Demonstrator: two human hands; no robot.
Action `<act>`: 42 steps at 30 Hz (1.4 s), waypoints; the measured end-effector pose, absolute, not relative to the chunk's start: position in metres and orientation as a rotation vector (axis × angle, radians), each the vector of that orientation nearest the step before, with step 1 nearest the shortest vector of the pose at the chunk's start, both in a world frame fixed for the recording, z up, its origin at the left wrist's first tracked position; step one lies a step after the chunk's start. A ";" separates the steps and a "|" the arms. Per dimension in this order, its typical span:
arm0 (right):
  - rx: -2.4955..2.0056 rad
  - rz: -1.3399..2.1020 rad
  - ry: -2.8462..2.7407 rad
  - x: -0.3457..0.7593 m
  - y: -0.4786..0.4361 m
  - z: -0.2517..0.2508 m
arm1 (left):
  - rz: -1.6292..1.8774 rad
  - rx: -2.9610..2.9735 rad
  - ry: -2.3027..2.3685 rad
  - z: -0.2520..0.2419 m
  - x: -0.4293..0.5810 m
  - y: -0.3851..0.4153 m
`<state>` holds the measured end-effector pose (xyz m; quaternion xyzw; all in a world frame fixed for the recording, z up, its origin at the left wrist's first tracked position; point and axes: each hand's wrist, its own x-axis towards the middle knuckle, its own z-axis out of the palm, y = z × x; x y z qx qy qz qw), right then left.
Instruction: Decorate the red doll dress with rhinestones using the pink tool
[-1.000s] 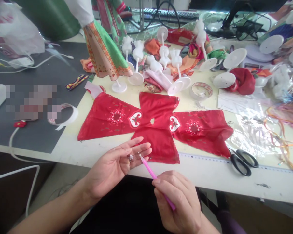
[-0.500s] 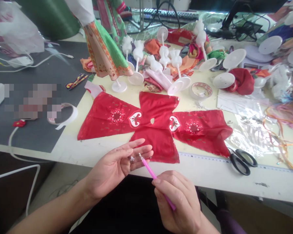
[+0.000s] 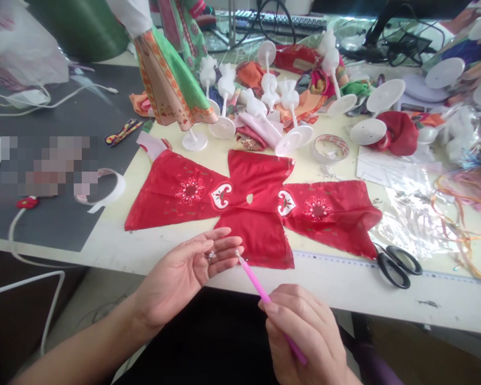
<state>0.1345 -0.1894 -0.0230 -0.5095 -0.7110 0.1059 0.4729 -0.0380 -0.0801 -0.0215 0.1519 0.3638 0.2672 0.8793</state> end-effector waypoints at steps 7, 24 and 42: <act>-1.282 0.279 -1.642 0.139 -0.194 -0.039 | 0.630 0.645 0.869 -0.023 -0.048 -0.072; -1.310 0.241 -1.670 0.138 -0.184 -0.051 | 0.464 2.541 0.667 -0.052 -0.049 -0.075; -1.310 0.284 -1.687 0.142 -0.182 -0.051 | 0.227 2.602 0.546 -0.052 -0.041 -0.074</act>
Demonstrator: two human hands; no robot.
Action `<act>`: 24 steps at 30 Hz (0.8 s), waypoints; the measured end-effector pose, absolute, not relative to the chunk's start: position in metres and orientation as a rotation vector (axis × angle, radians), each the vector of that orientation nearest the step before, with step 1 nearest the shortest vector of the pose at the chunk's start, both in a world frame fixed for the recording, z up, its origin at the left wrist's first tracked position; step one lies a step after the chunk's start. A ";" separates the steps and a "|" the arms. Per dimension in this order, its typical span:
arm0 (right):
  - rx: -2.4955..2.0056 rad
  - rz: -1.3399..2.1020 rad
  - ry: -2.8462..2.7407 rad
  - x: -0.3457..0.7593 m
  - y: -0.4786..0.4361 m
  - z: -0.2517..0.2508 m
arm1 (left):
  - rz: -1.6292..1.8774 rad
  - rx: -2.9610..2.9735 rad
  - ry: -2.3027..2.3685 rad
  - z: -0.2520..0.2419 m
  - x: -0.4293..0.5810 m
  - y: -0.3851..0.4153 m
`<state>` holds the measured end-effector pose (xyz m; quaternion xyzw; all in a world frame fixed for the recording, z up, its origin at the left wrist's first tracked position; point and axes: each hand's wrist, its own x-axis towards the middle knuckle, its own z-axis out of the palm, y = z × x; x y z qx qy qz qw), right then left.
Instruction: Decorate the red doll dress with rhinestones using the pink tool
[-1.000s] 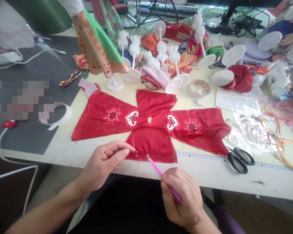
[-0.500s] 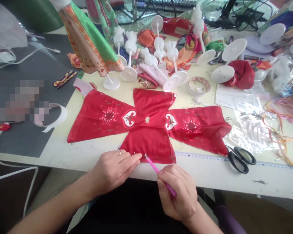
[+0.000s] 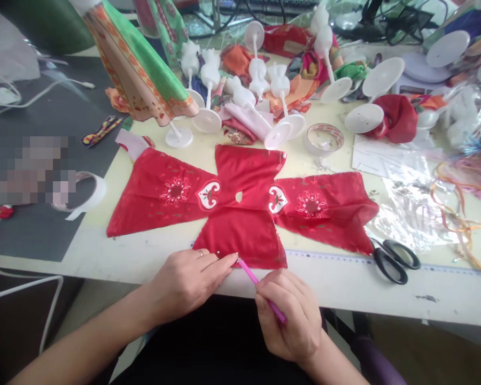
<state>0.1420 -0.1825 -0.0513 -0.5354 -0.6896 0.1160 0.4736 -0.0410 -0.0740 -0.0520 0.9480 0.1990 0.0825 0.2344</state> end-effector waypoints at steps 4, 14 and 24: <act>-1.313 0.284 -1.693 0.142 -0.183 -0.052 | 0.302 2.631 0.570 -0.050 -0.042 -0.073; -1.280 0.286 -1.665 0.143 -0.184 -0.056 | 0.236 2.667 0.529 -0.047 -0.041 -0.069; -1.312 0.284 -1.578 0.141 -0.184 -0.057 | 0.536 2.750 0.503 -0.047 -0.042 -0.067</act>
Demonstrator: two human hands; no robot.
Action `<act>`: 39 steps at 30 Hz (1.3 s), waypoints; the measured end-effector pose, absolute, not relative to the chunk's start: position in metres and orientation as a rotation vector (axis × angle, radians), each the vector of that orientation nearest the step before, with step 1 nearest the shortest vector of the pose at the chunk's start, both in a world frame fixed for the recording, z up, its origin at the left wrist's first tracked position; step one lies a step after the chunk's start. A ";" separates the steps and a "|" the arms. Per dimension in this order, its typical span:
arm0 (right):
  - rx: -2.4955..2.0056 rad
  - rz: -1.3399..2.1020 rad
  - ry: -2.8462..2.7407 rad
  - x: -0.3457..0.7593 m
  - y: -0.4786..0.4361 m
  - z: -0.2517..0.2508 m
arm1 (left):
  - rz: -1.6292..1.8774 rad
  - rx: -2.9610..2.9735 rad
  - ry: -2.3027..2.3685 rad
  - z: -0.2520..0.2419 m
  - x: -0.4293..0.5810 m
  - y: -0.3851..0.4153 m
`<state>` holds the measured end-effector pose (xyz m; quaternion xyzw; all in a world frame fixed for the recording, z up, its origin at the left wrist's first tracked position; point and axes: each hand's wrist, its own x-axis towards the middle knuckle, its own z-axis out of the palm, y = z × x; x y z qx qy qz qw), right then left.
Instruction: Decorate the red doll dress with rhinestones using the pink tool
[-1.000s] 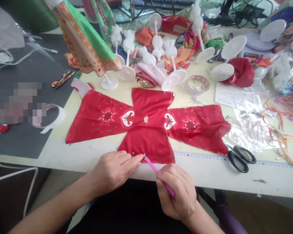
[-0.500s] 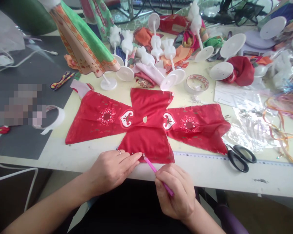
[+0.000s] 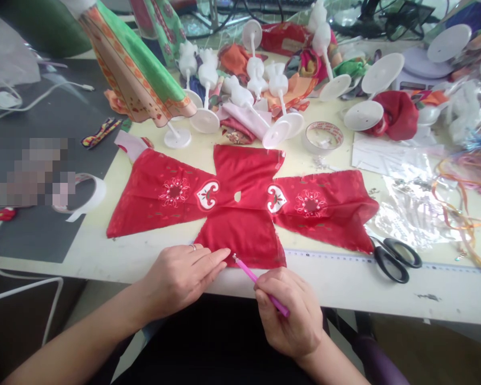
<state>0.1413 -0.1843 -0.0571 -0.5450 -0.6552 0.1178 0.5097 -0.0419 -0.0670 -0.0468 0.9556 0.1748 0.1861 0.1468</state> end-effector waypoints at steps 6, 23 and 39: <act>-1.331 0.323 -1.528 0.142 -0.186 -0.062 | 0.660 2.799 0.494 -0.050 -0.042 -0.067; -1.335 0.373 -1.407 0.139 -0.188 -0.069 | 0.529 2.805 0.399 -0.045 -0.036 -0.060; -1.336 0.412 -1.397 0.140 -0.189 -0.068 | 0.176 2.611 0.291 -0.040 -0.036 -0.038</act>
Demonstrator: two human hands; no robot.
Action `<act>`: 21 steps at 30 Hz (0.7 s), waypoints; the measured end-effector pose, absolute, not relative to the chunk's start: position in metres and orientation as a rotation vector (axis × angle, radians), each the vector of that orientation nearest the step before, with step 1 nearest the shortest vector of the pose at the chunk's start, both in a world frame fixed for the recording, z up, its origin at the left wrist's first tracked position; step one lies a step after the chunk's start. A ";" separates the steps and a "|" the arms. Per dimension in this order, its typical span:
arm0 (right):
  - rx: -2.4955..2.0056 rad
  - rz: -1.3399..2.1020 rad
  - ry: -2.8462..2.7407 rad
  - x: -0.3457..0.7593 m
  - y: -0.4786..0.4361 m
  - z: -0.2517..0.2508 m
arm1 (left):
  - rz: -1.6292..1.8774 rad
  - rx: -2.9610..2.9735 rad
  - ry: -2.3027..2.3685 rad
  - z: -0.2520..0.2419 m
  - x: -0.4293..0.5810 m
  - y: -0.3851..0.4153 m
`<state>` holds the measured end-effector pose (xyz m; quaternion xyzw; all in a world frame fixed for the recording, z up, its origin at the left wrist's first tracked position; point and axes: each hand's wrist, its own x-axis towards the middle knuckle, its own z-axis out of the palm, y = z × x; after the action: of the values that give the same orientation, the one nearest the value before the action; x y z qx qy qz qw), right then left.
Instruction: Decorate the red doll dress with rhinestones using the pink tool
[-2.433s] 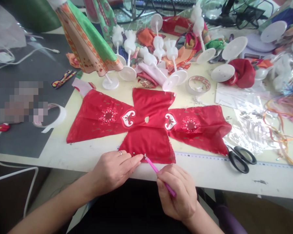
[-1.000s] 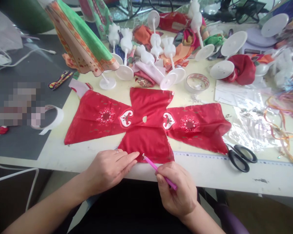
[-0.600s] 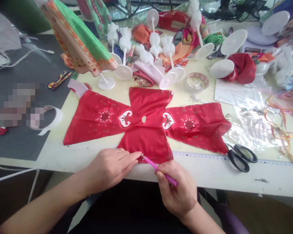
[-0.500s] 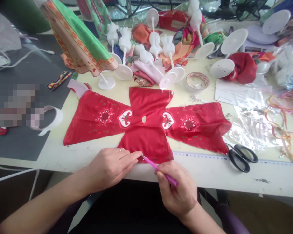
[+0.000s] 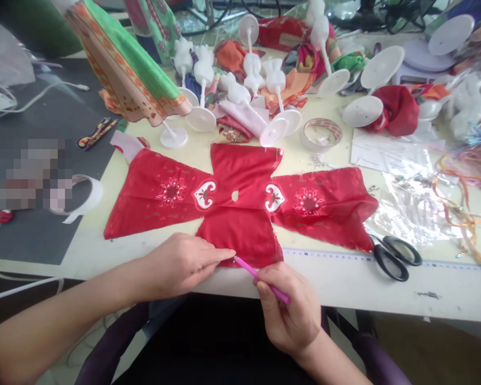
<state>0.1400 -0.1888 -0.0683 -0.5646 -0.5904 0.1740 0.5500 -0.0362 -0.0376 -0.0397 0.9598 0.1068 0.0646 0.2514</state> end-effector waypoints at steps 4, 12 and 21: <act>-1.296 0.396 -1.476 0.142 -0.187 -0.063 | 0.075 2.692 0.202 -0.037 -0.036 -0.028; -1.198 0.333 -1.704 0.147 -0.181 -0.052 | 0.070 2.876 0.046 -0.035 -0.034 -0.022; -1.162 0.362 -1.437 0.148 -0.193 -0.074 | 0.192 3.100 -0.046 -0.036 -0.037 -0.032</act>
<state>0.1479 -0.1934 -0.0736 -0.4990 -0.6170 0.1555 0.5883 -0.0369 -0.0317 -0.0365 0.9978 -0.0148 0.0616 0.0175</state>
